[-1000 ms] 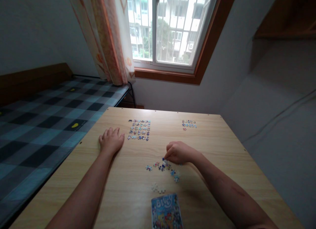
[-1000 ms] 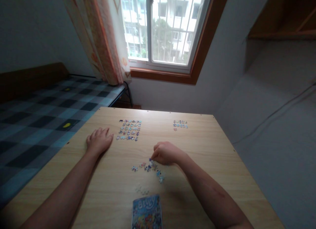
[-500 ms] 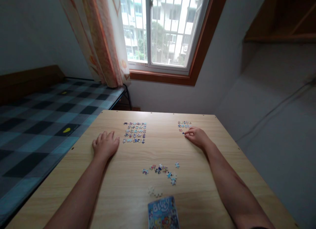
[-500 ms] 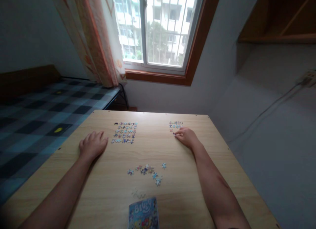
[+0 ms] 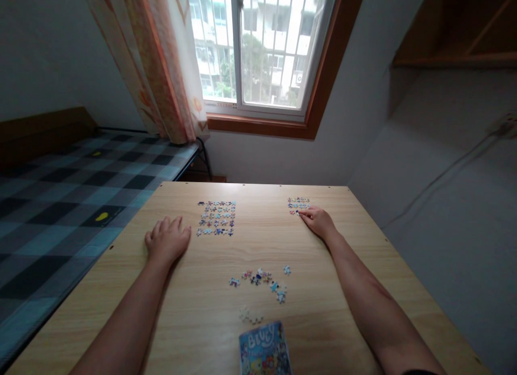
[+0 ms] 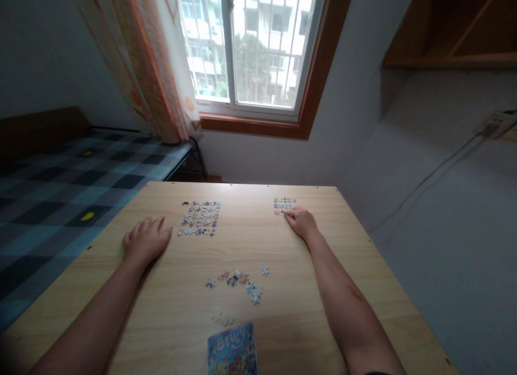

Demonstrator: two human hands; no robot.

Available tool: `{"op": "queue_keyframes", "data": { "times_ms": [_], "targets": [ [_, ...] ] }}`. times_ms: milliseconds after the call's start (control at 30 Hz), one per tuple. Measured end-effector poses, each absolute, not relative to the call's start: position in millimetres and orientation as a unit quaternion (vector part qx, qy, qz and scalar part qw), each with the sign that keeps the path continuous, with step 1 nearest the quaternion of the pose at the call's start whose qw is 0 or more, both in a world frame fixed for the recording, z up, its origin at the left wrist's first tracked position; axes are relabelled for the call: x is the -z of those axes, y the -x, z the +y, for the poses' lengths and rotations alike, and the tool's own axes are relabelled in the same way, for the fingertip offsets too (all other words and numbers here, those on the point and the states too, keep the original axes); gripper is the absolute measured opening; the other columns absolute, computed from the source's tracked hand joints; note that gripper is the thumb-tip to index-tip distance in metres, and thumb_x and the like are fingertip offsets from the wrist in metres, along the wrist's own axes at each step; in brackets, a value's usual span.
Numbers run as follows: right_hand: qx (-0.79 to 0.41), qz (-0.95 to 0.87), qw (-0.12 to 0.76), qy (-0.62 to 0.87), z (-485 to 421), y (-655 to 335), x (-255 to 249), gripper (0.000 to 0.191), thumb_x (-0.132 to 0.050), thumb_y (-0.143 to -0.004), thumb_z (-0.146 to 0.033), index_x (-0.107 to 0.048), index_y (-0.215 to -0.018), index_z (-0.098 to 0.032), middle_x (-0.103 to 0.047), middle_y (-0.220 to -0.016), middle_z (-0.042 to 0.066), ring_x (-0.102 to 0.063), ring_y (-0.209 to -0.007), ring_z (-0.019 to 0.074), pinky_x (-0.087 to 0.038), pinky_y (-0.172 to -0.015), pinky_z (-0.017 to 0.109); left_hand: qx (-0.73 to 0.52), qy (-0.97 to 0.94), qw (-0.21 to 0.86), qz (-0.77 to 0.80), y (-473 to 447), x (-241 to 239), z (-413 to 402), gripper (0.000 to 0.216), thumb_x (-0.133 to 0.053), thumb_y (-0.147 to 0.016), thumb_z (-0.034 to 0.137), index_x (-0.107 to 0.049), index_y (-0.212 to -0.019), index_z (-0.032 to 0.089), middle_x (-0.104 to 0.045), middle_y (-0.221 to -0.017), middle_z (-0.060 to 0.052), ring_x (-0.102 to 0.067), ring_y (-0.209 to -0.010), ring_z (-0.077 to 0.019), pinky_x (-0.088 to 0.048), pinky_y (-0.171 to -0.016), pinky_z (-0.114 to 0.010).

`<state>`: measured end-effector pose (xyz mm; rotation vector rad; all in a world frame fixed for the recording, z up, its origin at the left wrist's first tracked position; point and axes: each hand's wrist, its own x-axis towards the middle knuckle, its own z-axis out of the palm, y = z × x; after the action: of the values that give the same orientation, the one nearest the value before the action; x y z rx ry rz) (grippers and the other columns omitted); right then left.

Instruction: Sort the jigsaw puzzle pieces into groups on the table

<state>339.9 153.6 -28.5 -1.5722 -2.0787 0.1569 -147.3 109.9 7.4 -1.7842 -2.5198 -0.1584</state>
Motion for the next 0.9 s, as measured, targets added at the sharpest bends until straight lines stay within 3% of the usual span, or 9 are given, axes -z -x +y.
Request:
{"op": "queue_keyframes", "data": {
  "times_ms": [167, 333, 467, 600, 767, 833, 900],
  "targets": [
    [-0.066, -0.762, 0.299, 0.571, 151, -340, 24, 0.025, -0.059, -0.093, -0.03, -0.08, -0.103, -0.019, -0.071, -0.086, 0.007, -0.063, -0.077, 0.0201, -0.049, -0.073, 0.03, 0.061, 0.575, 0.01, -0.816, 148, -6, 110, 0.064, -0.034, -0.094, 0.049, -0.05, -0.148, 0.018, -0.042, -0.156, -0.017, -0.035, -0.143, -0.0357, -0.028, -0.115, -0.054],
    [-0.123, -0.809, 0.306, 0.487, 130, -299, 8, 0.018, -0.062, -0.093, -0.027, -0.079, -0.092, -0.02, -0.071, -0.081, 0.005, -0.062, -0.072, 0.0166, -0.048, -0.072, 0.028, 0.072, 0.575, 0.012, -0.815, 147, -5, 109, 0.063, -0.035, -0.095, 0.048, -0.051, -0.147, 0.017, -0.042, -0.156, -0.018, -0.035, -0.143, -0.0357, -0.026, -0.116, -0.055],
    [-0.175, -0.894, 0.261, 0.319, 93, -232, -11, 0.016, -0.063, -0.095, -0.027, -0.078, -0.092, -0.023, -0.07, -0.082, 0.005, -0.061, -0.076, 0.0161, -0.045, -0.072, 0.028, 0.078, 0.575, 0.012, -0.814, 148, 0, 111, 0.062, -0.037, -0.094, 0.048, -0.052, -0.146, 0.016, -0.042, -0.156, -0.018, -0.035, -0.144, -0.0352, -0.026, -0.116, -0.055],
    [-0.149, -0.952, 0.189, 0.187, 61, -186, -21, 0.015, -0.064, -0.094, -0.029, -0.078, -0.094, -0.026, -0.071, -0.084, 0.004, -0.059, -0.079, 0.0177, -0.041, -0.078, 0.032, 0.131, 0.578, 0.013, -0.805, 152, -1, 109, 0.057, -0.043, -0.092, 0.043, -0.059, -0.138, 0.014, -0.049, -0.15, -0.019, -0.041, -0.139, -0.037, -0.029, -0.114, -0.057],
    [-0.09, -0.959, 0.157, 0.218, 56, -182, -21, 0.016, -0.064, -0.093, -0.031, -0.078, -0.089, -0.027, -0.071, -0.08, 0.004, -0.055, -0.082, 0.0198, -0.036, -0.079, 0.035, 0.308, 0.696, 0.054, -0.647, 138, -24, 97, 0.032, -0.044, -0.093, 0.031, -0.073, -0.101, 0.018, -0.071, -0.112, -0.011, -0.061, -0.11, -0.0244, -0.043, -0.104, -0.039],
    [-0.068, -0.951, 0.153, 0.258, 62, -189, -21, 0.018, -0.064, -0.093, -0.031, -0.078, -0.085, -0.025, -0.07, -0.078, 0.005, -0.054, -0.081, 0.0201, -0.035, -0.079, 0.035, 0.284, 0.77, -0.017, -0.572, 121, -38, 90, 0.025, -0.049, -0.091, 0.031, -0.072, -0.094, 0.02, -0.071, -0.094, -0.006, -0.063, -0.085, -0.0188, -0.049, -0.084, -0.032],
    [-0.051, -0.94, 0.148, 0.302, 70, -200, -23, 0.017, -0.066, -0.092, -0.031, -0.078, -0.081, -0.024, -0.071, -0.078, 0.005, -0.054, -0.08, 0.0203, -0.035, -0.078, 0.035, 0.193, 0.835, -0.12, -0.501, 101, -51, 83, 0.02, -0.054, -0.088, 0.03, -0.072, -0.086, 0.021, -0.069, -0.079, -0.002, -0.059, -0.069, -0.0145, -0.045, -0.07, -0.027]
  ]
}}
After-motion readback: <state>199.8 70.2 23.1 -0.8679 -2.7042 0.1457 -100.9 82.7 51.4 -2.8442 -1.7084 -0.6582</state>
